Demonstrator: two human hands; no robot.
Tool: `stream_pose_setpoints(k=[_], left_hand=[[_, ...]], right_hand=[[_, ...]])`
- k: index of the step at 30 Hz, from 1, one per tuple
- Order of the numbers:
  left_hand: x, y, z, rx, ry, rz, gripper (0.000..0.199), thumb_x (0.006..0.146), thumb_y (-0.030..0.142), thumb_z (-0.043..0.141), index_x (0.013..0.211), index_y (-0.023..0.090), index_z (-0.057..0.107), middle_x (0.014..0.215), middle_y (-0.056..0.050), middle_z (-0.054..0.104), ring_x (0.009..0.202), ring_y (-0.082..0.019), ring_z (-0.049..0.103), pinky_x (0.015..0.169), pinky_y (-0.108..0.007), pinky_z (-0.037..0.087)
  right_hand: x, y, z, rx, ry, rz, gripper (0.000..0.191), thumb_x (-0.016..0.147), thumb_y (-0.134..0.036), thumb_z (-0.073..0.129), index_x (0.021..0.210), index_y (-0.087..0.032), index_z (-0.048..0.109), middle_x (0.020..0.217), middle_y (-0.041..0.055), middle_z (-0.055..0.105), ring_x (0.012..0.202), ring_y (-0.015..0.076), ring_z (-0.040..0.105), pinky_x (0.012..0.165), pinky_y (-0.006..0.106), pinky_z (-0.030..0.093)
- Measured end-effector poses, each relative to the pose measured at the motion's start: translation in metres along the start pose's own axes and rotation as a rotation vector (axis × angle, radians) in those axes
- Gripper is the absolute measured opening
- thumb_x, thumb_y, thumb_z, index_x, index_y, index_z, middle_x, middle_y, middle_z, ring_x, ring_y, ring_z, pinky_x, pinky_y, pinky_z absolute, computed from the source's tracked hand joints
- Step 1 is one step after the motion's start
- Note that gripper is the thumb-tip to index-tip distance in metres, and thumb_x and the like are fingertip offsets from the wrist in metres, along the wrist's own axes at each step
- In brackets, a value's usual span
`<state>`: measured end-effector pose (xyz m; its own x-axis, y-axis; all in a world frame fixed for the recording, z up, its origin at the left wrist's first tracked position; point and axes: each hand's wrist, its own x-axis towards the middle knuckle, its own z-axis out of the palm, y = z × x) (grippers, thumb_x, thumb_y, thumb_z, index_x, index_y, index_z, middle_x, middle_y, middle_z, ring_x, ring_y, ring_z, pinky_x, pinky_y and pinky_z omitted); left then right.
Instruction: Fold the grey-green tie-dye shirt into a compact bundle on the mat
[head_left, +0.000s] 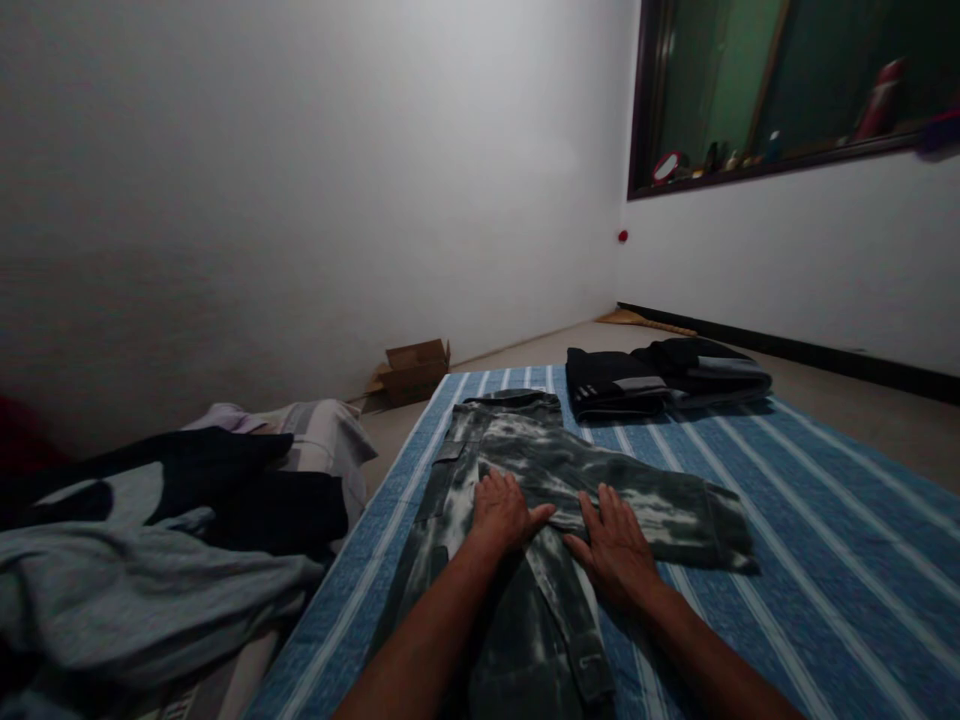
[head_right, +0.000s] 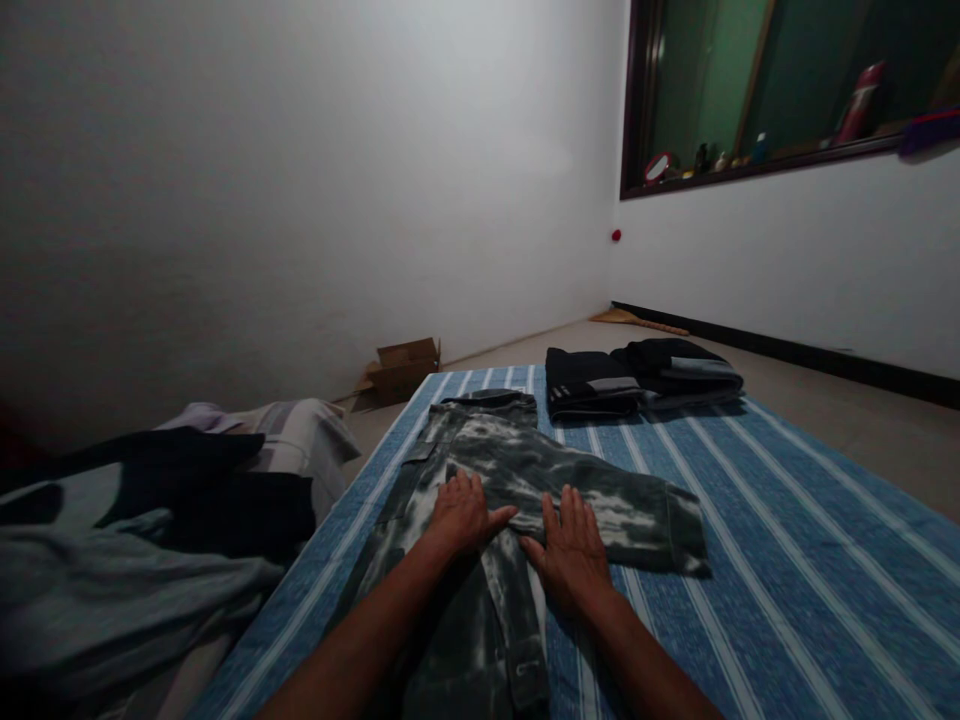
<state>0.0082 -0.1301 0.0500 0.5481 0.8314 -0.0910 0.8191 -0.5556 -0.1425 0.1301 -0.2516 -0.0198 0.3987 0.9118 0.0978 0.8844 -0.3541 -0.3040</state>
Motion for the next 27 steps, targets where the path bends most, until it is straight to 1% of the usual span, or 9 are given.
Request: stream_pose_setpoints(k=[4, 9, 12, 15, 19, 22, 24, 27], left_hand=[[0.0003, -0.0007, 0.0045, 0.01, 0.042, 0.01, 0.099, 0.082, 0.075, 0.033, 0.139, -0.006, 0.038, 0.143, -0.034, 0.034, 0.133, -0.044, 0.036, 0.108, -0.05, 0.027], [0.001, -0.0007, 0.0057, -0.014, 0.029, 0.013, 0.1, 0.082, 0.075, 0.033, 0.14, -0.005, 0.038, 0.144, -0.034, 0.033, 0.133, -0.045, 0.034, 0.107, -0.052, 0.026], [0.0004, -0.0004, 0.004, -0.009, 0.033, 0.006, 0.099, 0.082, 0.075, 0.033, 0.14, -0.005, 0.039, 0.144, -0.034, 0.033, 0.133, -0.045, 0.034, 0.107, -0.052, 0.027], [-0.0005, -0.0002, 0.0019, -0.006, 0.023, 0.008, 0.1, 0.082, 0.075, 0.032, 0.14, -0.006, 0.038, 0.144, -0.035, 0.033, 0.133, -0.045, 0.035, 0.107, -0.051, 0.027], [-0.0005, 0.0003, 0.0007, 0.001, 0.029, 0.011, 0.099, 0.082, 0.075, 0.033, 0.139, -0.006, 0.038, 0.143, -0.035, 0.034, 0.132, -0.044, 0.036, 0.106, -0.049, 0.028], [0.0002, 0.0009, 0.0006, 0.021, 0.03, 0.011, 0.099, 0.082, 0.075, 0.032, 0.139, -0.006, 0.038, 0.143, -0.035, 0.035, 0.133, -0.043, 0.036, 0.106, -0.049, 0.029], [0.0006, 0.001, 0.0009, 0.029, 0.029, 0.014, 0.098, 0.083, 0.074, 0.032, 0.139, -0.006, 0.038, 0.143, -0.034, 0.035, 0.133, -0.043, 0.036, 0.106, -0.049, 0.029], [0.0009, 0.0006, 0.0024, 0.009, 0.019, 0.013, 0.099, 0.082, 0.074, 0.032, 0.139, -0.006, 0.038, 0.143, -0.034, 0.034, 0.133, -0.043, 0.035, 0.106, -0.049, 0.029]], right_hand=[[-0.0003, -0.0001, -0.0001, -0.01, 0.008, 0.007, 0.076, 0.09, -0.063, 0.034, 0.147, -0.013, 0.034, 0.155, 0.0162, 0.022, 0.143, 0.0322, 0.014, 0.114, 0.047, 0.01], [0.0002, 0.0005, 0.0004, -0.007, -0.001, 0.012, 0.077, 0.09, -0.064, 0.033, 0.147, -0.012, 0.035, 0.155, 0.0172, 0.023, 0.143, 0.0321, 0.014, 0.114, 0.047, 0.009], [0.0008, 0.0014, 0.0012, -0.016, 0.008, 0.004, 0.077, 0.09, -0.064, 0.033, 0.146, -0.013, 0.036, 0.155, 0.0168, 0.023, 0.143, 0.0319, 0.015, 0.114, 0.047, 0.01], [-0.0002, 0.0023, 0.0001, -0.026, -0.013, 0.001, 0.077, 0.09, -0.063, 0.034, 0.147, -0.011, 0.035, 0.155, 0.0173, 0.023, 0.143, 0.0315, 0.015, 0.114, 0.047, 0.011], [-0.0047, 0.0038, -0.0031, -0.019, -0.004, -0.034, 0.07, 0.092, -0.058, 0.034, 0.146, -0.013, 0.037, 0.155, 0.0155, 0.022, 0.144, 0.0303, 0.015, 0.114, 0.048, 0.011], [-0.0073, 0.0055, -0.004, 0.008, -0.049, -0.082, 0.067, 0.093, -0.057, 0.033, 0.145, -0.015, 0.038, 0.155, 0.0145, 0.024, 0.144, 0.0295, 0.015, 0.114, 0.049, 0.012], [-0.008, 0.0064, -0.0035, 0.017, -0.078, -0.085, 0.068, 0.093, -0.058, 0.032, 0.146, -0.015, 0.037, 0.155, 0.0144, 0.024, 0.144, 0.0295, 0.014, 0.114, 0.05, 0.012], [-0.0087, 0.0072, -0.0019, 0.019, -0.084, -0.075, 0.068, 0.093, -0.059, 0.032, 0.146, -0.017, 0.036, 0.155, 0.0138, 0.024, 0.144, 0.0297, 0.014, 0.114, 0.051, 0.011]])
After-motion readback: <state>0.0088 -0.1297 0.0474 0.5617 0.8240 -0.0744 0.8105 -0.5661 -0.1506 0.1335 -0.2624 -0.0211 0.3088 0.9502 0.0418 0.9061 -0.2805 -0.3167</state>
